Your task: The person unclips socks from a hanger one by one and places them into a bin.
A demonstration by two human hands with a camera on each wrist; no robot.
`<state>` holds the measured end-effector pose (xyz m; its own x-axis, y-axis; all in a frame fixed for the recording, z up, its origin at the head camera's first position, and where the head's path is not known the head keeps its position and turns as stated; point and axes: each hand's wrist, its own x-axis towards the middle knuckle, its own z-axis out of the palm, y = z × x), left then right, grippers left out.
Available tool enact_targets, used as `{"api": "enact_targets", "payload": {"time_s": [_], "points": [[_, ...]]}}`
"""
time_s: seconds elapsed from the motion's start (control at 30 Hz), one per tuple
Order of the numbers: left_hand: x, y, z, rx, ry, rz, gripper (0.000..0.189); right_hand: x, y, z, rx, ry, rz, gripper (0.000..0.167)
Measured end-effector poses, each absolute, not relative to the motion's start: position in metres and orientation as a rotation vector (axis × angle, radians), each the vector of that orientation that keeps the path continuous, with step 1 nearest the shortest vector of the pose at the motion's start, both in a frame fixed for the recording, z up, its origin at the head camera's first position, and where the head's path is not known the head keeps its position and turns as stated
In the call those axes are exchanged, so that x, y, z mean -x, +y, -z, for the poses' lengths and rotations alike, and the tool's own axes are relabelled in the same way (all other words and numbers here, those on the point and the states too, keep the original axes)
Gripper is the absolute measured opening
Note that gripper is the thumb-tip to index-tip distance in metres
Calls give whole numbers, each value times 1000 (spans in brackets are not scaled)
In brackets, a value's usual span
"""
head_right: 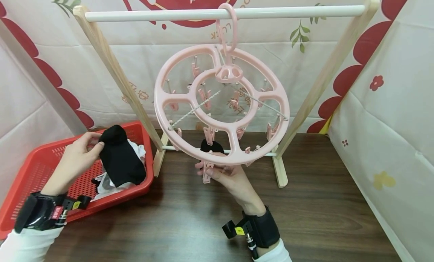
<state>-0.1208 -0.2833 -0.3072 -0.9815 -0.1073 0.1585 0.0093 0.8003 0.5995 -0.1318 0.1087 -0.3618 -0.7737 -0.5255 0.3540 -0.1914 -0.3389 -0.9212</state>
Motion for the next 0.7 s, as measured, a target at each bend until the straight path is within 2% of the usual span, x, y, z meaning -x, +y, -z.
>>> {"api": "enact_targets", "payload": {"time_s": [0.17, 0.5, 0.7], "points": [[115, -288, 304, -72, -2696, 904, 37, 134, 110, 364, 990, 1636, 2207, 19], [108, -266, 297, 88, -2563, 820, 18, 132, 118, 371, 844, 1722, 2141, 31], [104, -252, 294, 209, -2541, 815, 13, 130, 122, 374, 763, 1842, 2130, 28]]}}
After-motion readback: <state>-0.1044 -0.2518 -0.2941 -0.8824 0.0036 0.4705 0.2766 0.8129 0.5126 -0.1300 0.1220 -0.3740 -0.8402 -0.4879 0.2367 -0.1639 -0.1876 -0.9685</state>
